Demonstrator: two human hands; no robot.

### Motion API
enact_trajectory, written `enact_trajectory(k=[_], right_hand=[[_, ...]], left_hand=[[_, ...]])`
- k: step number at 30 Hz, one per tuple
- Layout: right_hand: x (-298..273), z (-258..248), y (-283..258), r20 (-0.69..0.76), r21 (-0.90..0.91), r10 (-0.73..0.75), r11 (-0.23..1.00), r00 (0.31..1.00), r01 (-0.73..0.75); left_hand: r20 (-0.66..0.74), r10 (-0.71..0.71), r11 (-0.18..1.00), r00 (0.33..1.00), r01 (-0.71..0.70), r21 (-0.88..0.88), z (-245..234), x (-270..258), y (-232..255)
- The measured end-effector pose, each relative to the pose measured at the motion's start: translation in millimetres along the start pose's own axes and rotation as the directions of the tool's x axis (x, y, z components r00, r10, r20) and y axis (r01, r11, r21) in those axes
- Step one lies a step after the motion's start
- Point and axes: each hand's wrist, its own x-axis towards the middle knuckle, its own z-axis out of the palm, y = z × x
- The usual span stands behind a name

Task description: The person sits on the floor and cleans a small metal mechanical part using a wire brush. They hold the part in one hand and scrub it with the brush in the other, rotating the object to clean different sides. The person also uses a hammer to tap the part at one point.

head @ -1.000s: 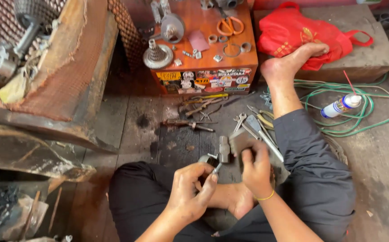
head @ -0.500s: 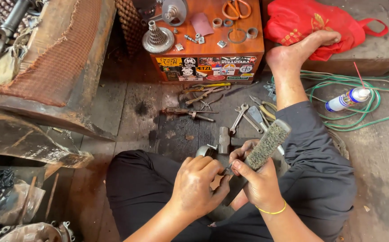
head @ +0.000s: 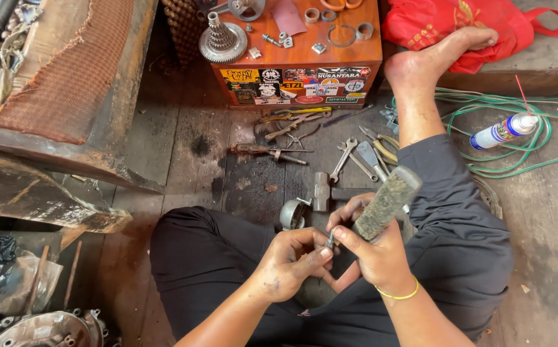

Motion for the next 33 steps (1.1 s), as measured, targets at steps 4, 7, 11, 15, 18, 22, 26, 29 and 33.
enact_trajectory(k=[4,7,11,15,18,22,26,29,33], right_hand=[[-1.1,-5.4,-4.4,0.104,-0.241,-0.076,0.966,0.992,0.099],[-1.9,10.2,-12.4,0.168,-0.469,-0.214,0.841,0.962,0.269],[-8.3,21.5,-0.3,0.255,-0.831,-0.385,0.382,0.887,0.405],[-4.8,19.4,8.1,0.318,-0.854,-0.46,0.241,0.829,0.462],[-3.2,24.0,6.3,0.393,-0.831,-0.507,0.161,0.767,0.532],[-0.3,17.2,14.8,0.424,-0.808,-0.511,0.16,0.748,0.567],[2.9,8.3,24.5,0.458,-0.737,-0.523,0.228,0.719,0.636],[16.7,-10.0,33.8,0.406,-0.826,-0.53,0.135,0.744,0.547],[15.1,-4.0,28.8,0.295,-0.755,-0.53,0.38,0.795,0.534]], left_hand=[[-0.125,0.092,0.993,0.988,-0.082,0.083,-0.5,-0.5,3.2],[-0.174,0.202,0.94,0.964,-0.141,0.311,5.6,-3.0,20.8],[-0.183,0.36,0.844,0.915,-0.235,0.483,13.7,-7.1,33.9],[-0.206,0.394,0.823,0.895,-0.244,0.513,14.8,-11.8,43.9],[-0.164,0.425,0.768,0.89,-0.258,0.587,18.4,-15.6,48.5],[-0.165,0.496,0.673,0.853,-0.257,0.693,13.3,-18.4,54.3],[-0.043,0.518,0.599,0.854,-0.327,0.731,14.8,-22.9,56.9],[-0.095,0.492,0.666,0.865,-0.304,0.681,8.8,-31.6,63.2],[-0.247,0.376,0.733,0.893,-0.124,0.668,-20.5,-17.0,24.9]])
